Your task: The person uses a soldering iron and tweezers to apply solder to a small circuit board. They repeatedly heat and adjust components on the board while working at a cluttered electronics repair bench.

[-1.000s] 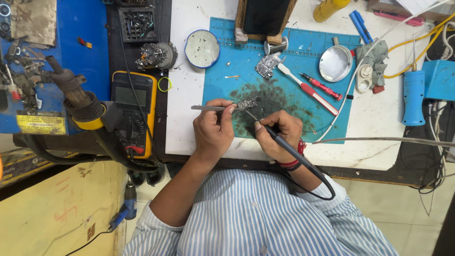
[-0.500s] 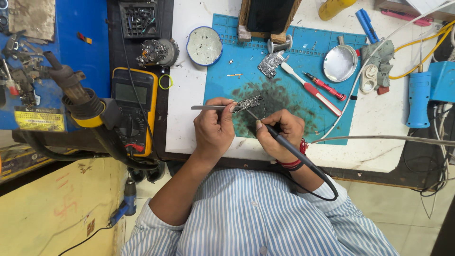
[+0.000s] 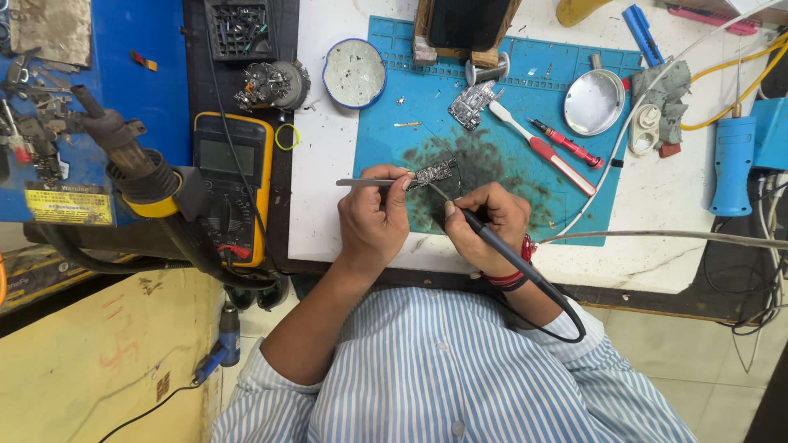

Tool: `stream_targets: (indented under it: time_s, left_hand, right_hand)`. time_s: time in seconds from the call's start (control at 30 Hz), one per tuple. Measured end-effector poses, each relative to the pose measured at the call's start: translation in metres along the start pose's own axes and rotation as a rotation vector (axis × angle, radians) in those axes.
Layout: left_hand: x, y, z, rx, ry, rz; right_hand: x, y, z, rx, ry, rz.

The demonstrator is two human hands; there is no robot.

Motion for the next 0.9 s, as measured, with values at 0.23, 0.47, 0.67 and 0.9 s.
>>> stream_targets:
  time_s: [0.23, 0.47, 0.67, 0.9]
  left_hand:
    - [0.0002, -0.0006, -0.0039, 0.01, 0.056, -0.013]
    - [0.0002, -0.0003, -0.0014, 0.025, 0.014, -0.014]
    - [0.0004, 0.0001, -0.0017, 0.022, 0.022, -0.014]
    - [0.0019, 0.0003, -0.0026, 0.024, 0.027, -0.014]
  right_hand:
    - [-0.0002, -0.0004, 0.0003, -0.006, -0.01, 0.0]
    - [-0.0004, -0.0001, -0.0005, -0.017, -0.01, -0.001]
    - [0.0002, -0.0003, -0.0013, -0.007, 0.001, -0.003]
    - [0.001, -0.0008, -0.003, 0.005, 0.014, -0.002]
Point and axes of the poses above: each hand's wrist, its own x-axis towards the middle knuckle, its own y-axis out of the palm, z = x × y, the point moved 8 cm from there along x, towards the middle knuckle, and after that the axes turned 5 degrees about -y, right-handed, at the moved point
